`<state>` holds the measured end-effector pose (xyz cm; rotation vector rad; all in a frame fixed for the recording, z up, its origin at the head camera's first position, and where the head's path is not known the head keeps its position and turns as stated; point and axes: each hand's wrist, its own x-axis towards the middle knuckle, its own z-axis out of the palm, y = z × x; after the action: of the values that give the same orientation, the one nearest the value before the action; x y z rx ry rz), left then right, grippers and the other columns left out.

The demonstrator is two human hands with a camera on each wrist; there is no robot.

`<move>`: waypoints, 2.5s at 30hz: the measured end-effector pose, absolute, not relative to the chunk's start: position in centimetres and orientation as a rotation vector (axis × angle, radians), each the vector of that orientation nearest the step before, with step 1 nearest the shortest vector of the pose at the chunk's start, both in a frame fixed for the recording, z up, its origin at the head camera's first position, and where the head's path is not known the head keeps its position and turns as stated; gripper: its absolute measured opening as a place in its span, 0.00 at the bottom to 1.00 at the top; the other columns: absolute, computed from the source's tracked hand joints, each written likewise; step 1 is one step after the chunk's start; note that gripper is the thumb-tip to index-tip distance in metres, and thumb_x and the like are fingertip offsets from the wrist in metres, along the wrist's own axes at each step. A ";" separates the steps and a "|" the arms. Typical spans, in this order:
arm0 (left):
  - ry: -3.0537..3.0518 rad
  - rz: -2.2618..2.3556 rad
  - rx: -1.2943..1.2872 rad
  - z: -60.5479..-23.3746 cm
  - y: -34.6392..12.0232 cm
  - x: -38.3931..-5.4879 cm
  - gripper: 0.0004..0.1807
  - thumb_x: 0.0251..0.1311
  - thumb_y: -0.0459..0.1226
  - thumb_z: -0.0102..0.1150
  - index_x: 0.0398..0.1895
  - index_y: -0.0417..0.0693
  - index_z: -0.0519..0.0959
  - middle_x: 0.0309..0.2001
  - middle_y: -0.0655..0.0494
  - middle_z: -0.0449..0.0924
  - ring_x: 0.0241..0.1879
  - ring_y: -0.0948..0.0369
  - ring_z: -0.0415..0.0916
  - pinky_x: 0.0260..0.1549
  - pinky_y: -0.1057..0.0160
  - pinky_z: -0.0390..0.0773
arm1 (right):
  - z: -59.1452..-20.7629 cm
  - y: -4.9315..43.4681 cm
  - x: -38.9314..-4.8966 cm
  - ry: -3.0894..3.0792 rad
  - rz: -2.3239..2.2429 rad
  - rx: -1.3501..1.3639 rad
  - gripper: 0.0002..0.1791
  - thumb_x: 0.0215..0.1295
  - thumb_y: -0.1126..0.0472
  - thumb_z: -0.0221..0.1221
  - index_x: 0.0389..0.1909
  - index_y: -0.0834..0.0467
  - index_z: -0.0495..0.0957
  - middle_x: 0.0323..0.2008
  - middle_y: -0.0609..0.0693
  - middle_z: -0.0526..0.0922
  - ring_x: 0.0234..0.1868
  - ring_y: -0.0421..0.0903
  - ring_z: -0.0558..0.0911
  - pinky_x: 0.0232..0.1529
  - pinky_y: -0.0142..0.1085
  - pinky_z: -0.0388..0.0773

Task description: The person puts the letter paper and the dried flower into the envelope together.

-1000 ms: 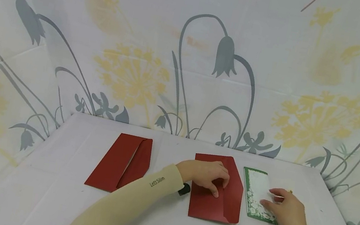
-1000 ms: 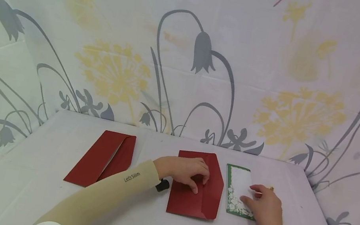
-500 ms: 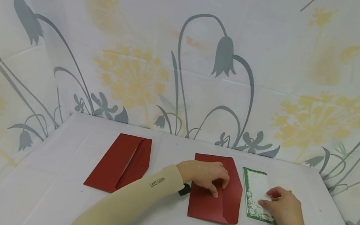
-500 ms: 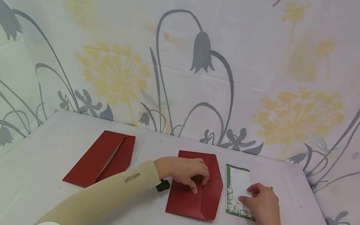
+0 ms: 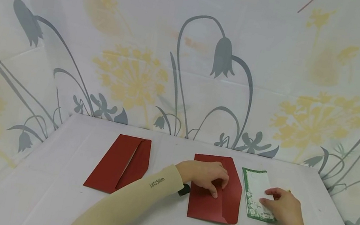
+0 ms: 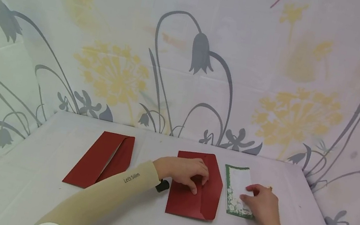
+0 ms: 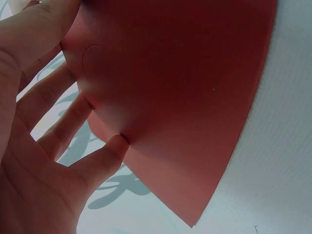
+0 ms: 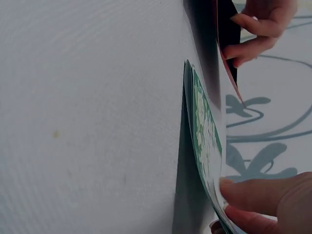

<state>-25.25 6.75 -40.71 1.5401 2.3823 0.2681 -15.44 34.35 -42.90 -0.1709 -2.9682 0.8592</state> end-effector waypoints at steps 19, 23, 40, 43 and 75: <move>2.388 0.215 1.536 -41.0 6.8 -25.1 0.15 0.57 0.48 0.71 0.41 0.58 0.77 0.39 0.71 0.75 0.52 0.69 0.63 0.42 0.77 0.67 | -40.5 36.3 -13.7 -2.990 0.905 -0.182 0.15 0.66 0.59 0.62 0.46 0.66 0.85 0.51 0.72 0.80 0.32 0.47 0.86 0.31 0.40 0.77; 2.386 0.222 1.526 -40.9 6.9 -25.1 0.14 0.57 0.48 0.71 0.40 0.58 0.77 0.39 0.71 0.75 0.51 0.69 0.63 0.42 0.77 0.67 | -40.4 36.4 -13.5 -2.983 0.918 -0.162 0.15 0.66 0.59 0.63 0.45 0.66 0.85 0.50 0.72 0.80 0.30 0.44 0.86 0.28 0.35 0.77; 2.379 0.225 1.541 -40.7 6.8 -25.2 0.14 0.57 0.48 0.71 0.41 0.57 0.77 0.40 0.70 0.74 0.50 0.69 0.64 0.42 0.77 0.67 | -39.1 35.6 -13.3 -2.879 0.919 -0.081 0.14 0.68 0.59 0.63 0.47 0.65 0.84 0.34 0.57 0.88 0.29 0.44 0.86 0.28 0.34 0.76; 2.375 0.220 1.548 -40.8 6.9 -25.2 0.15 0.58 0.48 0.71 0.42 0.57 0.77 0.40 0.70 0.74 0.49 0.69 0.64 0.42 0.77 0.67 | -38.9 35.1 -13.0 -2.847 0.946 -0.092 0.15 0.68 0.57 0.63 0.48 0.64 0.84 0.34 0.55 0.88 0.29 0.41 0.86 0.26 0.34 0.75; 2.373 0.189 1.596 -40.8 7.0 -25.0 0.15 0.58 0.50 0.70 0.42 0.56 0.78 0.44 0.67 0.73 0.49 0.68 0.64 0.43 0.77 0.66 | -41.6 30.6 -13.3 -2.822 1.064 -0.037 0.12 0.63 0.62 0.67 0.44 0.65 0.85 0.34 0.55 0.88 0.28 0.41 0.86 0.25 0.33 0.76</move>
<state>-25.02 7.00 -40.81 1.5960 2.3726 0.1888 -13.31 30.57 -41.57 -0.0373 -2.8221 1.0637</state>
